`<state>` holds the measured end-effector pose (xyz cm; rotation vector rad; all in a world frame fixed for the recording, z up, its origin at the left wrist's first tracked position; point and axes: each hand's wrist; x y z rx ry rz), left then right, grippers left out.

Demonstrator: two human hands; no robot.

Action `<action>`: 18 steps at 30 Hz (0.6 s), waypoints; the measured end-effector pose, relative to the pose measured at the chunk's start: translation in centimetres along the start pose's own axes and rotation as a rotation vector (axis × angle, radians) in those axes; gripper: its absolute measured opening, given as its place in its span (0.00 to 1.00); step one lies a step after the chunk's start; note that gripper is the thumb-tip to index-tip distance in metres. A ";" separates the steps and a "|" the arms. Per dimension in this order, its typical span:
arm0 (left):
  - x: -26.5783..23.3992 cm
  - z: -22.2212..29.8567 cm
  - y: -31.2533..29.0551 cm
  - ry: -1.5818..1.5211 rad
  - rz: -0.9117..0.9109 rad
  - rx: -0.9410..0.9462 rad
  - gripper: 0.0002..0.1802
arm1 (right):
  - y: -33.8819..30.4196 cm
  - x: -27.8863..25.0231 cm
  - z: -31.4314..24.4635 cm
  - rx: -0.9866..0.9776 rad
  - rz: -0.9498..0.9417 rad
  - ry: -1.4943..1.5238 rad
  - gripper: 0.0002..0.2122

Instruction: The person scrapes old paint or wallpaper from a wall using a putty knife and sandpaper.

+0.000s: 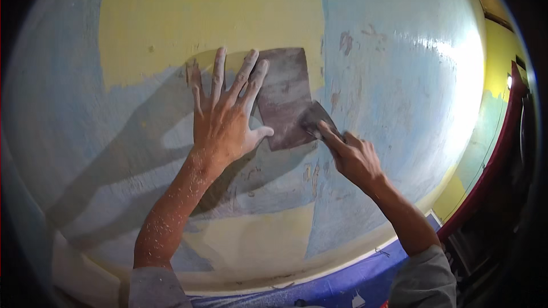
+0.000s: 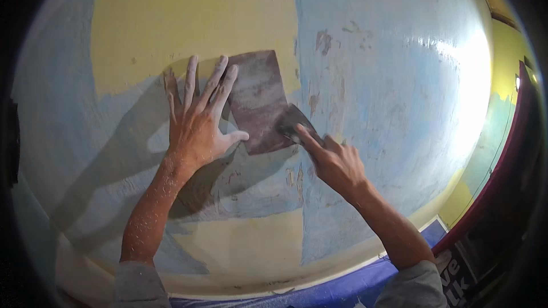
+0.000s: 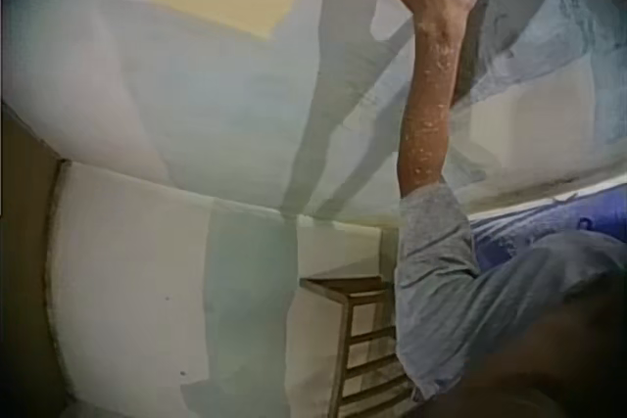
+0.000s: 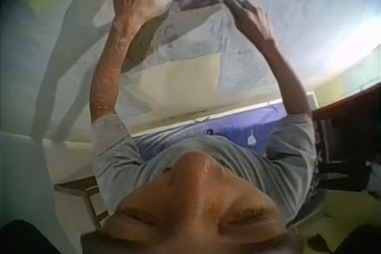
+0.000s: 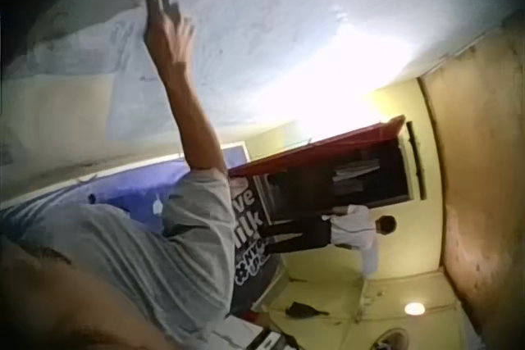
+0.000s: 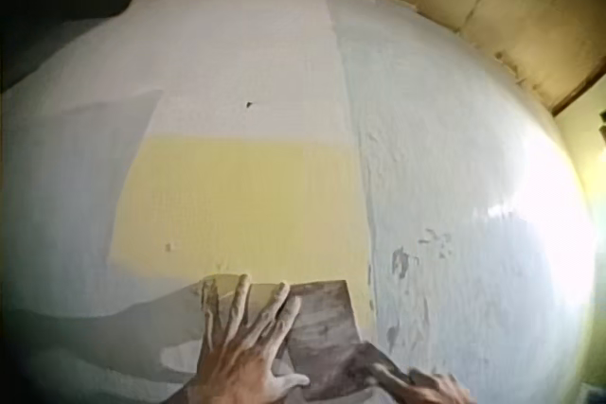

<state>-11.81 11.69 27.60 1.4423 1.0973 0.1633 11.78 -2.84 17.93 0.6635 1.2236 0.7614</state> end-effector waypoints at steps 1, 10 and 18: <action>-0.4 0.1 -0.1 -0.003 0.034 0.034 0.66 | -2.2 -0.6 0.2 0.025 -0.013 0.005 0.25; -0.2 0.0 -0.3 -0.022 0.029 0.039 0.65 | 6.2 -5.6 0.4 -0.222 0.050 0.052 0.26; -0.7 1.1 -0.2 0.037 -0.024 -0.033 0.65 | -1.7 -1.8 3.6 -0.126 -0.110 -0.022 0.29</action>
Point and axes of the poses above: each hand's wrist, its own y-axis towards the middle knuckle, its own x-axis out of the palm, z = x × y, and after that the axes turned 6 degrees about -x, right-handed
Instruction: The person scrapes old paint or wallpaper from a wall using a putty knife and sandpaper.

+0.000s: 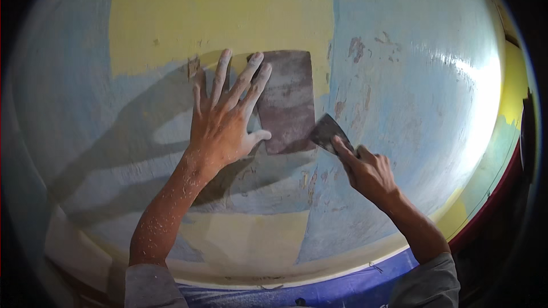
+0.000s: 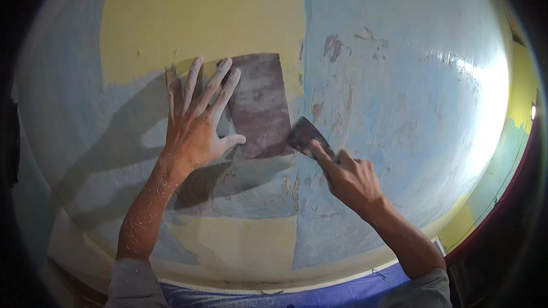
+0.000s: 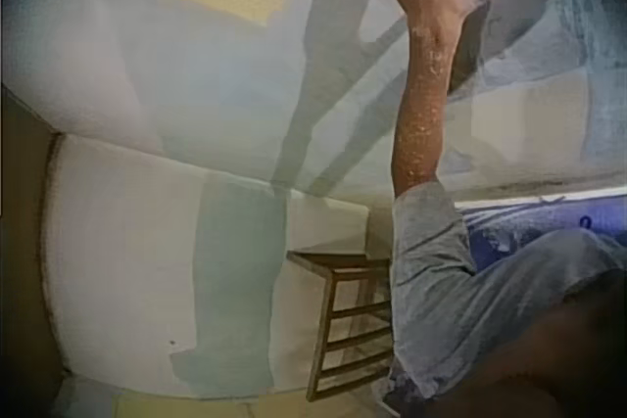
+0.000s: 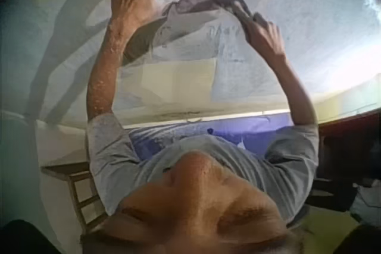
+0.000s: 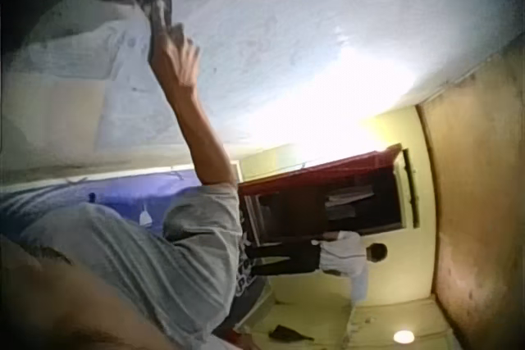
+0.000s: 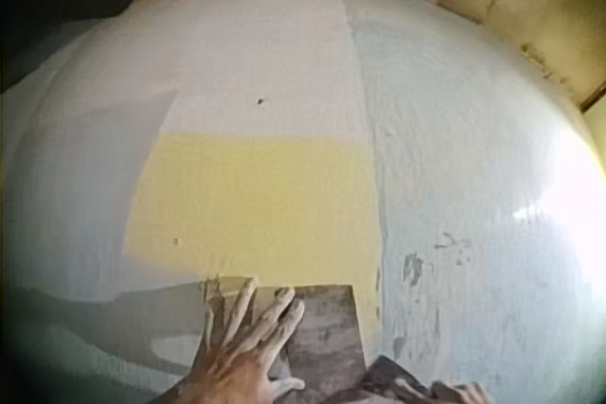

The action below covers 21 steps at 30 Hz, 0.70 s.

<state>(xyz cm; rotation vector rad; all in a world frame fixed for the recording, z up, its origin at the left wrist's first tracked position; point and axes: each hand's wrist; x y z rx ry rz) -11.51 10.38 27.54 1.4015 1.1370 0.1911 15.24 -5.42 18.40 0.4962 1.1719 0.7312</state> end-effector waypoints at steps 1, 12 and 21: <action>0.0 0.3 0.1 -0.003 0.006 -0.009 0.65 | -0.6 -0.6 0.2 -0.011 -0.010 0.006 0.29; 1.8 0.2 -0.2 -0.014 0.034 -0.050 0.69 | 6.6 -1.7 0.8 -0.200 0.110 -0.124 0.27; 2.0 -0.9 0.1 -0.003 0.012 0.064 0.66 | 6.0 -5.3 -1.0 -0.291 0.063 0.023 0.28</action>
Point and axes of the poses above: each hand's wrist, its own y-axis towards the middle knuckle, its own x-axis out of the palm, z = x × y, and after that the axes turned 6 degrees about -x, right-handed
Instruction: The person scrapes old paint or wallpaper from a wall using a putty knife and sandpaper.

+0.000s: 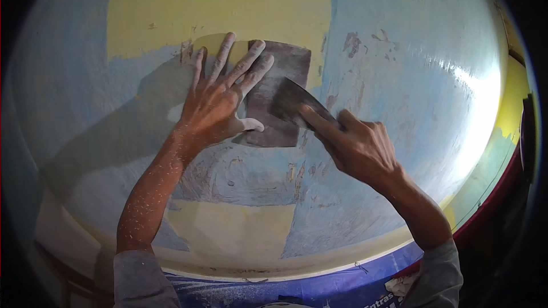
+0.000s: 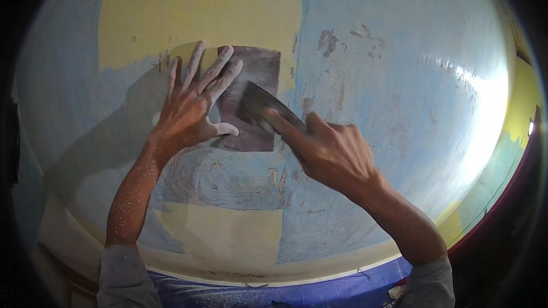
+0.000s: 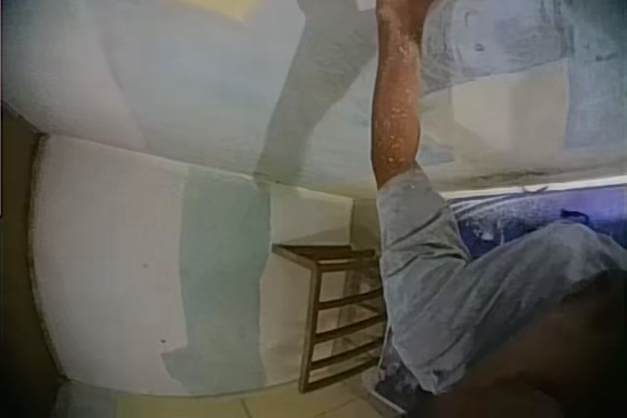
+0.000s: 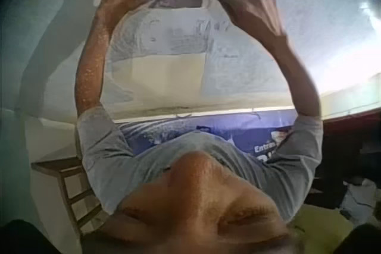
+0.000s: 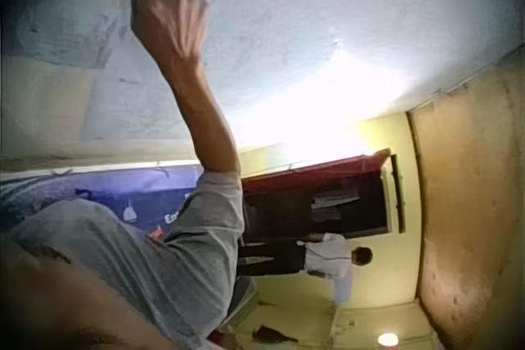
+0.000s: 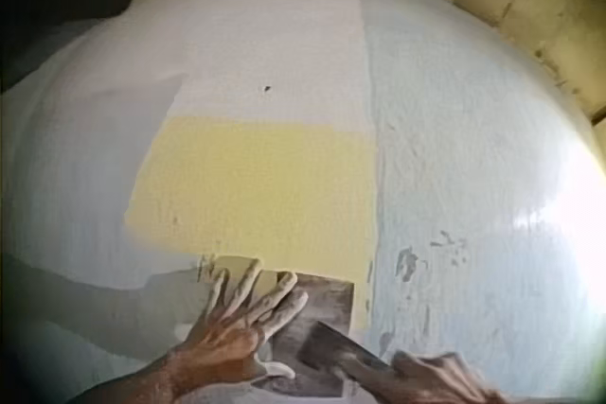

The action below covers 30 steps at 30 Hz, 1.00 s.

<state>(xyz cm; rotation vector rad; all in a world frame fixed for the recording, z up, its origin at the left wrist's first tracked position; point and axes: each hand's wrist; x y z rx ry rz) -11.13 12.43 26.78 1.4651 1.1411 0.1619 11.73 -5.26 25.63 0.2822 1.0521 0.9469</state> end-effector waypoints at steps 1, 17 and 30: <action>0.2 -0.6 0.0 -0.016 0.004 0.026 0.66 | 1.2 0.9 0.2 0.002 -0.008 -0.006 0.28; -0.4 -0.4 0.9 0.062 -0.037 0.004 0.72 | 1.0 5.5 1.1 0.060 0.024 -0.062 0.30; -0.4 -0.6 2.8 0.066 -0.012 0.024 0.71 | 1.3 3.5 0.8 0.123 -0.015 0.027 0.28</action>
Point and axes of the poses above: each hand's wrist, its own y-axis towards the middle knuckle, its own x-axis out of the palm, z = x × y, and after that the axes turned 6 degrees about -x, right-handed
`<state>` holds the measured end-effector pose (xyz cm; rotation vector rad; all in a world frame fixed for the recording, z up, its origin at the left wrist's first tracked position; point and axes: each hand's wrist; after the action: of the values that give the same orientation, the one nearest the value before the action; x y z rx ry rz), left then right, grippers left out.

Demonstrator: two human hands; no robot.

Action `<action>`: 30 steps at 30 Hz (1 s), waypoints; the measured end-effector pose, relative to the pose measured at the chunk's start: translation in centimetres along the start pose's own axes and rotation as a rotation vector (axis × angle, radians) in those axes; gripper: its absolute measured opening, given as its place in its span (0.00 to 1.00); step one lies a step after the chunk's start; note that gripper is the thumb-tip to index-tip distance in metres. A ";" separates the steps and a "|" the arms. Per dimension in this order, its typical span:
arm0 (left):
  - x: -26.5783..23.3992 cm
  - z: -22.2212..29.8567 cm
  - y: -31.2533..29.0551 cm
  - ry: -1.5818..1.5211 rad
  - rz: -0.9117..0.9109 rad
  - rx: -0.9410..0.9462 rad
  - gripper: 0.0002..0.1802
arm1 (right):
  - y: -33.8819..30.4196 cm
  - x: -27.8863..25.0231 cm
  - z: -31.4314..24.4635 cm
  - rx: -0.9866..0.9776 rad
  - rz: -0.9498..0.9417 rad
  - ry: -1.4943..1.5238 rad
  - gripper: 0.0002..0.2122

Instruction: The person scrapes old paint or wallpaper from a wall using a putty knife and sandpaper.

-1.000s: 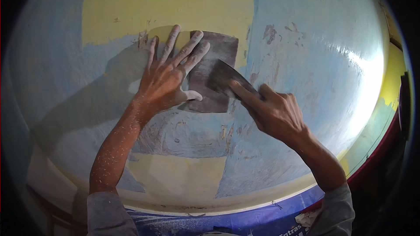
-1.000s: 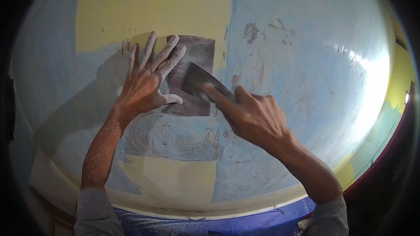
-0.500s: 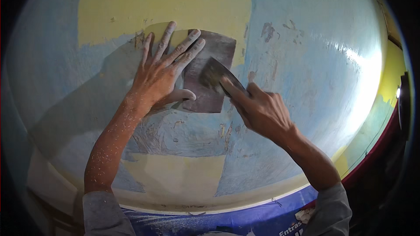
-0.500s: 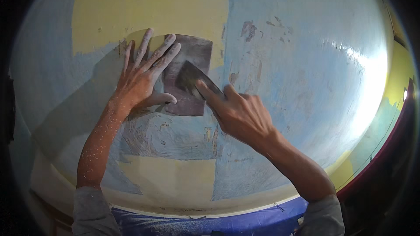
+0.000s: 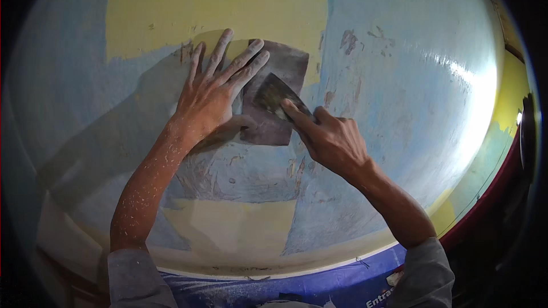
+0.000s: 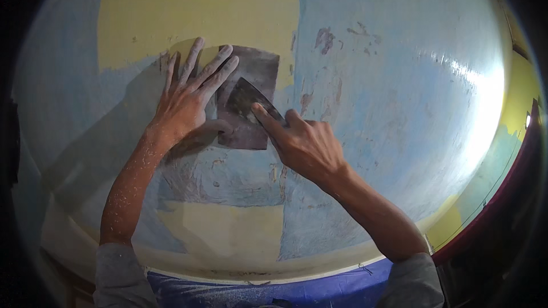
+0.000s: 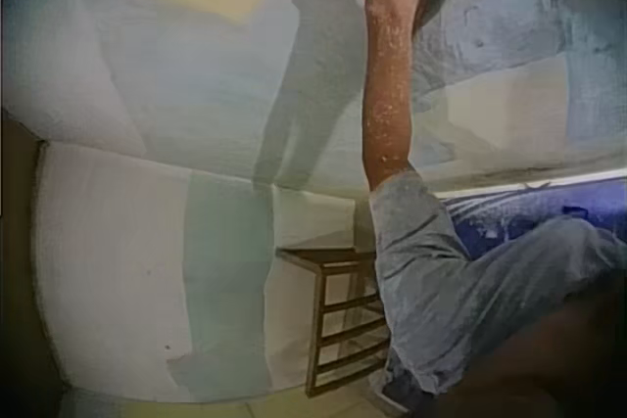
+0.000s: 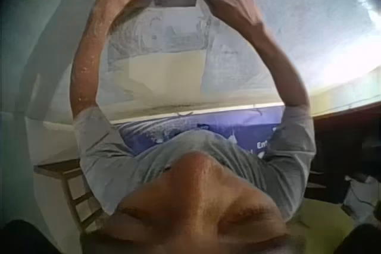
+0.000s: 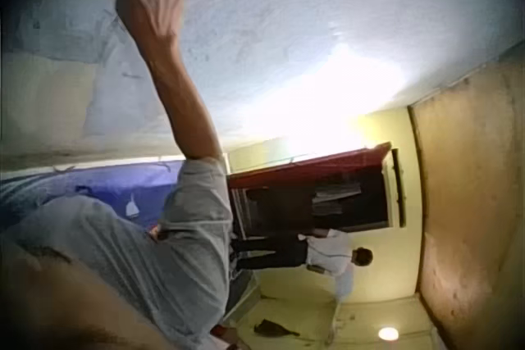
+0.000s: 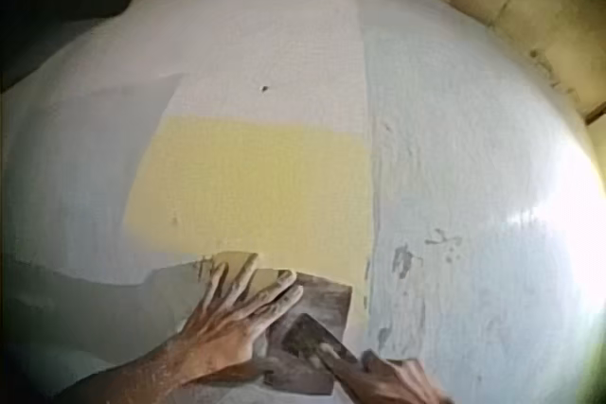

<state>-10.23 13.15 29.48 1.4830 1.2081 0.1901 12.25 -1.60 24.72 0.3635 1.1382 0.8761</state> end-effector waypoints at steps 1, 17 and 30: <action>-0.2 0.3 0.2 -0.001 0.015 0.006 0.71 | 0.8 1.4 0.8 -0.040 0.072 -0.046 0.28; -0.5 0.1 0.8 -0.005 -0.051 -0.011 0.72 | -0.6 -3.2 1.7 0.361 -0.035 0.806 0.16; 0.0 0.4 1.5 0.126 0.066 0.014 0.70 | 1.3 -0.1 1.3 0.111 0.175 0.065 0.28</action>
<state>-9.09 13.18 30.50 1.5431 1.2636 0.3248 12.84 -0.62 26.14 0.5354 1.2318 0.9863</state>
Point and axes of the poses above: each hand's wrist, its own y-axis towards the middle knuckle, its own x-axis out of the palm, z = x × y, and after that the axes turned 6 degrees about -x, right-handed
